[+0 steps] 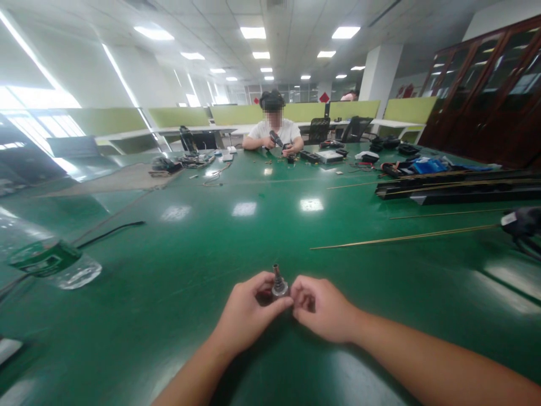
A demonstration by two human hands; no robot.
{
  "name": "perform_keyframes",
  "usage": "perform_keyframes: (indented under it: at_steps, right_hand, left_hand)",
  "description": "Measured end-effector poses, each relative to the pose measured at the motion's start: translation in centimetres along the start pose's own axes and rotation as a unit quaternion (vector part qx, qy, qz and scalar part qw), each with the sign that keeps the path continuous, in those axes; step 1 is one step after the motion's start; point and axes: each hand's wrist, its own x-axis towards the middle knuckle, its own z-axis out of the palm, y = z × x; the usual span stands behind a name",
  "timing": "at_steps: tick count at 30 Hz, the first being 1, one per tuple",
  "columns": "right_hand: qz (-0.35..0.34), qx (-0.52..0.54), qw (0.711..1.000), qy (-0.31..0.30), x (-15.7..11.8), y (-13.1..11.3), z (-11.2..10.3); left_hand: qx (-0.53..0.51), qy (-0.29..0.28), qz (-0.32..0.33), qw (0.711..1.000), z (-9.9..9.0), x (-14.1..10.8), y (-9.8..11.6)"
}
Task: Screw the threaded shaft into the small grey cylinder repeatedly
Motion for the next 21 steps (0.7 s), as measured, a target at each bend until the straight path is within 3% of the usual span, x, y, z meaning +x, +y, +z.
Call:
perform_keyframes:
  at_steps: [4,9,17,21]
  right_hand:
    - [0.006,-0.013,1.000,0.010,-0.11,0.05,-0.09]
    - [0.010,-0.024,0.997,0.075,-0.19,0.23,-0.19]
    - [-0.003,0.065,0.996,0.055,-0.11,0.47,0.01]
    - [-0.006,0.119,0.987,0.104,0.11,0.72,0.00]
  left_hand:
    - [0.028,0.043,0.022,0.998,0.00,0.08,-0.35]
    - [0.053,0.061,0.041,0.996,0.11,0.03,-0.79]
    - [0.080,0.058,0.124,0.987,0.05,-0.15,-0.28]
    - [0.087,0.064,0.149,0.983,-0.03,-0.17,-0.20]
